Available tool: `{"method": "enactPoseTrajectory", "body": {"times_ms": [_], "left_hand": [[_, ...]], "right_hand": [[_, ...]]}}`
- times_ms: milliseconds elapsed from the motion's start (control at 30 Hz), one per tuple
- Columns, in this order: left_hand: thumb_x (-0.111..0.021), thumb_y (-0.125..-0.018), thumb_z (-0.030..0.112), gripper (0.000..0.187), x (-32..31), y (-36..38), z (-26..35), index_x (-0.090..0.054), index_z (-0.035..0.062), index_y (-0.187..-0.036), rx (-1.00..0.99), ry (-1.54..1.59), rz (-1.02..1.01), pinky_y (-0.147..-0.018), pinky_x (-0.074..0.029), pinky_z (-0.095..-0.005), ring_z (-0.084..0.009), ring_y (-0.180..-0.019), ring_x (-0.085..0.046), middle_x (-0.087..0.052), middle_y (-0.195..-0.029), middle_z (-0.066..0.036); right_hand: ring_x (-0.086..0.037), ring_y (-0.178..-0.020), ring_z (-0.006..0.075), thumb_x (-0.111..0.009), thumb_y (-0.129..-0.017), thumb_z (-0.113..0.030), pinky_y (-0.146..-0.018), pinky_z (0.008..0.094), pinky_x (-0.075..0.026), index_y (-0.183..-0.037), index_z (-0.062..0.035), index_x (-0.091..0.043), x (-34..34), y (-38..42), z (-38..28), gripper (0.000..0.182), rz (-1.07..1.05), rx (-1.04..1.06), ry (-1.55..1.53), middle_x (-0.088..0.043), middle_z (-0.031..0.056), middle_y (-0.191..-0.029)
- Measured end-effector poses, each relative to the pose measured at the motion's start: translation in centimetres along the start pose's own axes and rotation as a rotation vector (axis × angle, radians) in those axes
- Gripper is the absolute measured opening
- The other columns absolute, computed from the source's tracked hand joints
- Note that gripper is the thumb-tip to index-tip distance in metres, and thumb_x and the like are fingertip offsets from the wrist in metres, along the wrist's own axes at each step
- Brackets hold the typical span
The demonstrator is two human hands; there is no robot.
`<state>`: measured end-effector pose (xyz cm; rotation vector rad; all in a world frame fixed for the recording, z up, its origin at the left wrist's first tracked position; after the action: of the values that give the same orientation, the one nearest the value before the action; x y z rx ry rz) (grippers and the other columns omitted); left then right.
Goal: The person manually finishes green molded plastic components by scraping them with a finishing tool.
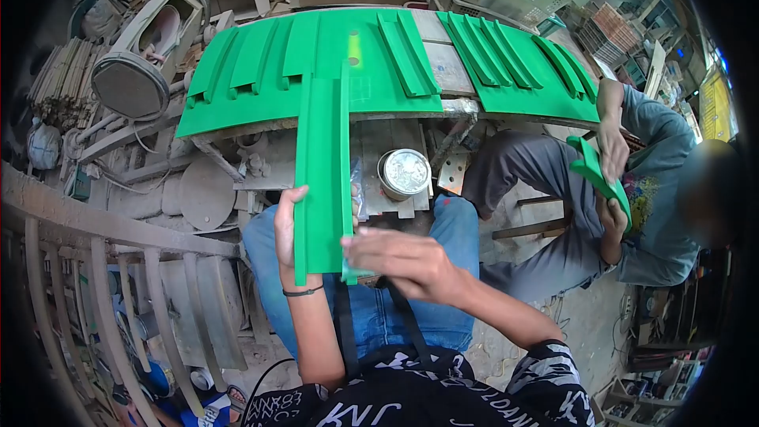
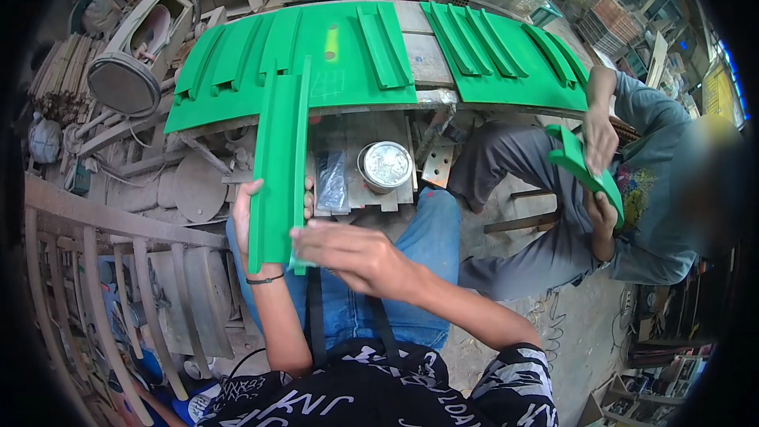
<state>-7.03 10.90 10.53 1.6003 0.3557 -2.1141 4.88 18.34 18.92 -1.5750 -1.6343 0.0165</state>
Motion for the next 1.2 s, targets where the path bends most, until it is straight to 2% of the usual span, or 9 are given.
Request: {"method": "enactPoseTrajectory", "body": {"times_ms": [133, 233, 500, 633, 700, 833, 1033, 1167, 1200], "left_hand": [[-0.038, -0.090, 0.035, 0.052, 0.2, 0.0, 1.1, -0.053, -0.0074, -0.117, -0.112, -0.120, 0.083, -0.071, -0.056, -0.0387, -0.0281, -0.080, -0.064, -0.062, -0.103, -0.022], [-0.038, -0.090, 0.036, 0.053, 0.1, 0.0, 0.6, -0.052, -0.0079, -0.117, -0.094, -0.086, 0.059, -0.068, -0.056, -0.0391, -0.0279, -0.078, -0.064, -0.061, -0.103, -0.022], [-0.038, -0.091, 0.034, 0.053, 0.0, 0.1, 0.8, -0.049, -0.0086, -0.120, -0.092, -0.073, 0.080, -0.065, -0.055, -0.0393, -0.0279, -0.079, -0.062, -0.058, -0.107, -0.023], [-0.040, -0.091, 0.031, 0.051, 0.8, 0.2, 0.5, -0.048, -0.0075, -0.123, -0.065, -0.052, 0.104, -0.067, -0.056, -0.0397, -0.0280, -0.078, -0.063, -0.059, -0.105, -0.022], [-0.040, -0.091, 0.031, 0.050, 0.6, 0.3, 0.9, -0.047, -0.0068, -0.124, -0.097, -0.087, 0.056, -0.067, -0.056, -0.0397, -0.0280, -0.078, -0.063, -0.060, -0.105, -0.022], [-0.042, -0.088, 0.036, 0.057, 0.1, 1.7, 2.5, -0.047, -0.0074, -0.125, -0.191, -0.342, 0.207, -0.067, -0.050, -0.0343, -0.0250, -0.078, -0.057, -0.056, -0.108, -0.023], [-0.043, -0.087, 0.038, 0.059, 0.5, 2.9, 4.8, -0.046, -0.0094, -0.123, -0.288, -0.338, 0.250, -0.066, -0.049, -0.0330, -0.0229, -0.078, -0.055, -0.053, -0.111, -0.023], [-0.044, -0.086, 0.038, 0.061, 0.9, 3.1, 5.5, -0.046, -0.0105, -0.122, -0.313, -0.338, 0.242, -0.066, -0.049, -0.0328, -0.0239, -0.079, -0.055, -0.053, -0.111, -0.024], [-0.044, -0.086, 0.038, 0.061, 1.2, 3.0, 5.7, -0.046, -0.0107, -0.122, -0.311, -0.316, 0.252, -0.066, -0.049, -0.0327, -0.0242, -0.079, -0.055, -0.053, -0.110, -0.024]], "right_hand": [[-0.060, -0.112, 0.0300, -0.054, -0.073, 0.013, -0.104, 0.0468, -0.044, -0.104, 0.0034, -0.064, -0.8, 0.2, -0.3, 0.034, -0.023, 0.009, -0.127, -0.067, 0.0147, -0.105], [-0.060, -0.113, 0.0295, -0.052, -0.074, 0.012, -0.104, 0.0458, -0.044, -0.107, 0.0022, -0.064, 0.2, -0.8, 1.1, 0.036, 0.001, 0.016, 0.014, -0.067, 0.0140, -0.108], [-0.060, -0.111, 0.0301, -0.057, -0.068, 0.009, -0.104, 0.0428, -0.045, -0.106, 0.0013, -0.062, -0.5, -0.7, 0.3, 0.039, -0.108, 0.086, -0.044, -0.064, 0.0137, -0.112], [-0.062, -0.110, 0.0303, -0.053, -0.068, 0.014, -0.102, 0.0435, -0.046, -0.111, 0.0039, -0.062, 2.1, -2.7, 3.7, 0.045, 0.048, 0.101, 0.283, -0.064, 0.0170, -0.115], [-0.061, -0.111, 0.0286, -0.049, -0.069, 0.019, -0.100, 0.0405, -0.046, -0.113, 0.0043, -0.061, 4.8, -3.6, 4.7, 0.048, 0.179, 0.068, 0.229, -0.063, 0.0181, -0.117], [-0.061, -0.111, 0.0221, -0.042, -0.081, 0.017, -0.092, 0.0346, -0.050, -0.115, 0.0038, -0.060, 8.8, -4.5, 8.1, 0.041, 0.514, -0.221, 0.062, -0.063, 0.0162, -0.119], [-0.062, -0.096, 0.0245, -0.058, -0.085, 0.001, -0.076, 0.0326, -0.052, -0.107, -0.0104, -0.068, 8.6, -8.7, 16.8, 0.026, 0.252, -0.204, 0.559, -0.060, 0.0101, -0.121], [-0.057, -0.092, 0.0285, -0.065, -0.079, -0.003, -0.079, 0.0386, -0.051, -0.100, -0.0113, -0.070, 7.6, -11.7, 21.7, 0.023, 0.169, -0.042, 0.730, -0.057, 0.0111, -0.118], [-0.055, -0.096, 0.0307, -0.065, -0.076, -0.001, -0.083, 0.0397, -0.049, -0.100, -0.0118, -0.071, 7.4, -12.1, 22.9, 0.026, 0.125, -0.110, 0.752, -0.057, 0.0130, -0.112]]}}
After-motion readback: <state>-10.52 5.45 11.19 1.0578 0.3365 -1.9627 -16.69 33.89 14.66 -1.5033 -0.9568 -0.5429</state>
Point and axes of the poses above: each hand's wrist, its own y-axis away from the middle knuckle, its own x-axis out of the back of the hand, z = x × y, the point moved 6 cm from there along -y, towards the middle knuckle
